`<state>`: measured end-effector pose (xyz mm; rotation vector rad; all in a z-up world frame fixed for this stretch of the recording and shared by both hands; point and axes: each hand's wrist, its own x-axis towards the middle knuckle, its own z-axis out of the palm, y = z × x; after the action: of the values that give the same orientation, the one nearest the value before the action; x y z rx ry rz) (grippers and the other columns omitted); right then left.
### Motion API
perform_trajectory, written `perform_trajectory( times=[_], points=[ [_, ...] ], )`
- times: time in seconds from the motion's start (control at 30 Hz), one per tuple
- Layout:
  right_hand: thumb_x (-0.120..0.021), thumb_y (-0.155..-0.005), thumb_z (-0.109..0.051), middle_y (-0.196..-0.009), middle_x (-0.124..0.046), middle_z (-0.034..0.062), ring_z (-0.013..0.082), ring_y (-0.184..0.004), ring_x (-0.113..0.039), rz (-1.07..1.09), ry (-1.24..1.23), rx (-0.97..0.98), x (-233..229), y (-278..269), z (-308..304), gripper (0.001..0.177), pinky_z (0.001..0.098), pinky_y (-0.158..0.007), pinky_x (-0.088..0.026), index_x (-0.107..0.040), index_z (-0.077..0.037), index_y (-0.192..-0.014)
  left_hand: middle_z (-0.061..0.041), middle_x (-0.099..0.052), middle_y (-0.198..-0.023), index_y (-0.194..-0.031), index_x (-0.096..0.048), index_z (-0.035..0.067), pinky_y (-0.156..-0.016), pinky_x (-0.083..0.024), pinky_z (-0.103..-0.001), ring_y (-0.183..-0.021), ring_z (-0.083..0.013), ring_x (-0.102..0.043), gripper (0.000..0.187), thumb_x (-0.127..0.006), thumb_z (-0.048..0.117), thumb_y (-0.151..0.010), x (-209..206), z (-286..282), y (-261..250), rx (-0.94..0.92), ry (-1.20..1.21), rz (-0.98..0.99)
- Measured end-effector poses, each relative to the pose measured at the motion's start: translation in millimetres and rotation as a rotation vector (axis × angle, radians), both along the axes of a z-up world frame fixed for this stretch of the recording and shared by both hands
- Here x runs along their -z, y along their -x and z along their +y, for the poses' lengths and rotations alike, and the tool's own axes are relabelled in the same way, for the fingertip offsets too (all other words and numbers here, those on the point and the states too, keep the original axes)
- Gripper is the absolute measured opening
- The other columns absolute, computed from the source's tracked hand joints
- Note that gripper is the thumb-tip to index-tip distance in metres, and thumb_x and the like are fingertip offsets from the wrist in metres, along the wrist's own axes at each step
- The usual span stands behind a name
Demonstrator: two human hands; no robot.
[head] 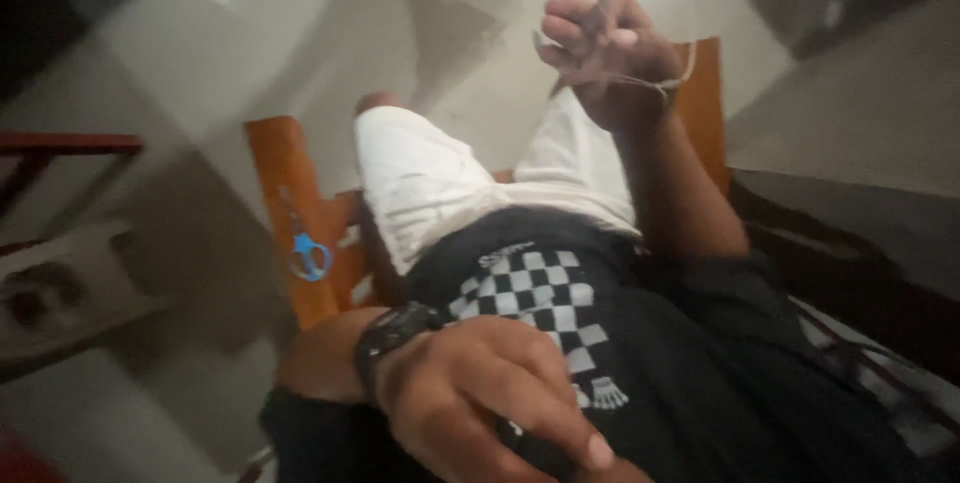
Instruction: A person is attempting to tie a knot in a fishing line using a knot-tying tool.
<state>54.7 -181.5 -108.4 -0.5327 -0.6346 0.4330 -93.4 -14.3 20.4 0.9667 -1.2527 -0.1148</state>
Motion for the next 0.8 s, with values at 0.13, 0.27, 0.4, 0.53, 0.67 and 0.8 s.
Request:
perform_trajectory(
  times=[0.13,0.27,0.4,0.53,0.67,0.8],
  points=[
    [-0.048,-0.09,-0.008,-0.122,-0.054,0.0143,0.0189,-0.106,-0.057,0.078,-0.164,-0.086,12,1,2,0.01,0.0278,-0.091,-0.049,-0.057,-0.006,-0.093,-0.025,-0.052,-0.105,-0.088,-0.056,-0.001,-0.071,-0.055,-0.042,-0.082,-0.0351,-0.058,0.019,-0.041,0.009,-0.094,1,-5,1,-0.033,0.093,-0.029],
    [-0.038,-0.099,-0.025,-0.131,-0.048,0.0104,0.0187,-0.123,-0.049,-0.153,-0.209,-0.223,12,-12,1,0.023,0.0291,-0.101,-0.045,-0.055,-0.009,-0.099,-0.013,-0.05,-0.099,-0.083,-0.052,0.009,-0.078,-0.045,-0.046,-0.09,-0.0308,-0.05,0.015,-0.046,0.022,-0.086,55,15,1,-0.089,-0.06,0.093],
    [-0.05,-0.096,-0.025,-0.133,-0.046,0.0147,0.0228,-0.124,-0.047,-0.003,-0.33,-0.292,4,0,-5,0.025,0.0359,-0.107,-0.038,-0.055,-0.005,-0.109,-0.003,-0.053,-0.086,-0.084,-0.05,0.011,-0.083,-0.038,-0.028,-0.084,-0.018,-0.051,0.008,-0.05,0.006,-0.077,68,6,-52,-0.889,-0.822,0.62],
    [-0.048,-0.096,-0.027,-0.134,-0.042,0.0132,0.0238,-0.125,-0.044,-0.044,-0.354,-0.399,5,-7,-7,0.025,0.0387,-0.106,-0.038,-0.052,-0.005,-0.108,-0.019,-0.052,-0.113,-0.1,-0.051,0.002,-0.095,-0.041,-0.043,-0.107,-0.0294,-0.05,0.012,-0.044,0.006,-0.092,110,0,-79,-0.15,0.066,1.239],
    [-0.047,-0.095,-0.03,-0.137,-0.037,0.0118,0.0258,-0.128,-0.038,-0.194,-0.239,-0.327,14,-9,-12,0.027,0.0458,-0.108,-0.032,-0.048,-0.008,-0.11,-0.018,-0.052,-0.112,-0.095,-0.053,0.002,-0.103,-0.032,-0.051,-0.112,-0.0307,-0.046,0.012,-0.043,0.008,-0.093,86,-11,-74,-0.267,0.405,1.178],
    [-0.051,-0.089,-0.009,-0.111,-0.058,0.0144,0.0242,-0.095,-0.062,-0.028,-0.137,0.228,-2,10,-1,0.008,0.033,-0.088,-0.053,-0.056,-0.003,-0.088,-0.011,-0.055,-0.103,-0.095,-0.052,0.004,-0.103,-0.03,-0.052,-0.107,-0.0342,-0.051,0.013,-0.041,0.012,-0.094,61,-8,-52,-0.295,0.321,1.057]
  ],
)
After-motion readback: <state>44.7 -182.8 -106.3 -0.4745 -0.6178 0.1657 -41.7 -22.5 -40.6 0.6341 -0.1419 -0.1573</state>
